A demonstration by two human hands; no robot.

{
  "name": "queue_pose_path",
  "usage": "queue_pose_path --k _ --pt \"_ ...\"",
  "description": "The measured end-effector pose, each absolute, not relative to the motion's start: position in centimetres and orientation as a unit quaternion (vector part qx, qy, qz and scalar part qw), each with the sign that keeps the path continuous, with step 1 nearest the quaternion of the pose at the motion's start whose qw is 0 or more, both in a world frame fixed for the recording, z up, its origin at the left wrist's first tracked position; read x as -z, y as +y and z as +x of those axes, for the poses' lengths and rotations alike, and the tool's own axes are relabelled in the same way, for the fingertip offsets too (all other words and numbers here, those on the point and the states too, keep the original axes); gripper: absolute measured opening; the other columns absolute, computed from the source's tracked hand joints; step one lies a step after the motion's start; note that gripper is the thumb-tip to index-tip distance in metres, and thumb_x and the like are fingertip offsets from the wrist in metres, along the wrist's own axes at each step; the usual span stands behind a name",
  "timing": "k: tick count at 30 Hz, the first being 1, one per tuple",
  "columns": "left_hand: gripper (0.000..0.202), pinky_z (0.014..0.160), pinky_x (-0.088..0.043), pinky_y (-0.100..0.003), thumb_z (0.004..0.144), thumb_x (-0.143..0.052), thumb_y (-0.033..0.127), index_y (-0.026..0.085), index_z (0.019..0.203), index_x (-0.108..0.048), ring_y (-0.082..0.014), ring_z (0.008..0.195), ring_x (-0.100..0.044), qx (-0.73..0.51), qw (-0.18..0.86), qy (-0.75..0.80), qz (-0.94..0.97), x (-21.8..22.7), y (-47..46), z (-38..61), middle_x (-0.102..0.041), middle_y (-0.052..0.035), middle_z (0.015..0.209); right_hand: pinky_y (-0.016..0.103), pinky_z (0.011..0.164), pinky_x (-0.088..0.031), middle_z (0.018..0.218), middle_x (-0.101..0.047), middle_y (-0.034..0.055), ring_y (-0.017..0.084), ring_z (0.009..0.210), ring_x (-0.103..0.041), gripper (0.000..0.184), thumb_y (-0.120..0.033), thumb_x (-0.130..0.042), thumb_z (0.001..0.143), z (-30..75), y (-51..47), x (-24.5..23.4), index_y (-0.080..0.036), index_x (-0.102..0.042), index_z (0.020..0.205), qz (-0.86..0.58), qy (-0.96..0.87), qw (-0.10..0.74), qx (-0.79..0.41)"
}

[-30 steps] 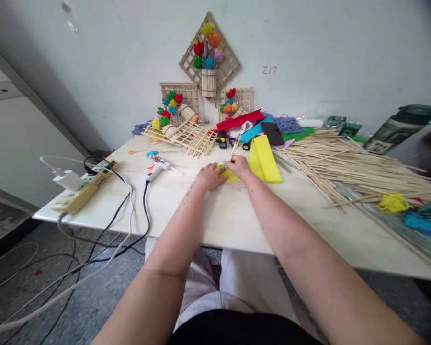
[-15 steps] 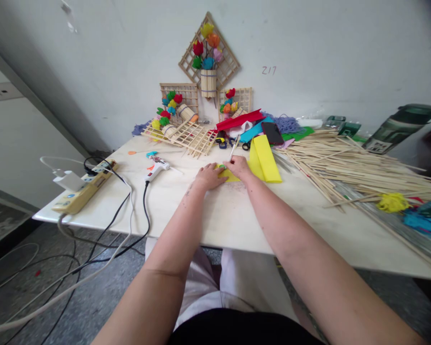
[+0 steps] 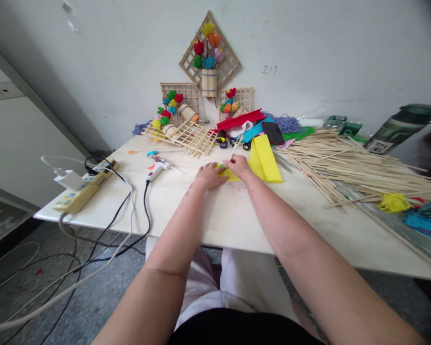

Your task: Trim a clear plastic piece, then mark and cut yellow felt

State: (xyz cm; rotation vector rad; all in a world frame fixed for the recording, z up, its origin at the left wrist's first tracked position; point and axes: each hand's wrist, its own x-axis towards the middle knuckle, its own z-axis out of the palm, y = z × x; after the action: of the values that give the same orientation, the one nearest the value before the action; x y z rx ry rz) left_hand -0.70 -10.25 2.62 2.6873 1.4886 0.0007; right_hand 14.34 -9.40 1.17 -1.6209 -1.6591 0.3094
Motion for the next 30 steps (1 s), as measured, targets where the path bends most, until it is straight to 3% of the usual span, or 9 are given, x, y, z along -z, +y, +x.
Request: queue_pose_path --k 8,17,30 --pt "0.046 0.104 -0.025 -0.045 0.085 -0.030 0.053 0.042 0.126 -0.047 -0.0263 0.128 -0.030 -0.038 0.042 0.510 0.858 -2.0 -9.5 -1.1 -0.039 0.0022 0.138 0.023 0.061 -0.041 0.076 -0.069 0.0062 0.016 0.069 -0.059 0.025 -0.034 -0.057 0.075 14.1 -9.8 -1.5 -0.015 -0.071 0.080 -0.651 -0.663 0.350 -0.116" --pt "0.055 0.109 -0.010 -0.049 0.076 -0.040 0.064 0.043 0.126 -0.047 -0.0322 0.137 -0.003 -0.059 0.119 0.557 0.820 -1.8 -9.3 -1.3 -0.024 0.0092 0.148 0.022 0.061 -0.040 0.079 -0.070 0.0076 0.016 0.070 -0.060 0.028 -0.037 -0.057 0.076 13.9 -10.2 -1.8 -0.014 -0.071 0.084 -0.654 -0.666 0.339 -0.121" --pt "0.055 0.109 -0.010 -0.047 0.076 -0.043 0.063 0.041 0.126 -0.048 -0.0321 0.137 -0.009 -0.058 0.126 0.561 0.816 -1.9 -9.1 -1.2 -0.025 0.0044 0.148 0.022 0.061 -0.041 0.079 -0.070 0.0086 0.017 0.071 -0.062 0.027 -0.035 -0.059 0.074 14.0 -9.9 -1.5 -0.012 -0.071 0.083 -0.648 -0.684 0.322 -0.091"
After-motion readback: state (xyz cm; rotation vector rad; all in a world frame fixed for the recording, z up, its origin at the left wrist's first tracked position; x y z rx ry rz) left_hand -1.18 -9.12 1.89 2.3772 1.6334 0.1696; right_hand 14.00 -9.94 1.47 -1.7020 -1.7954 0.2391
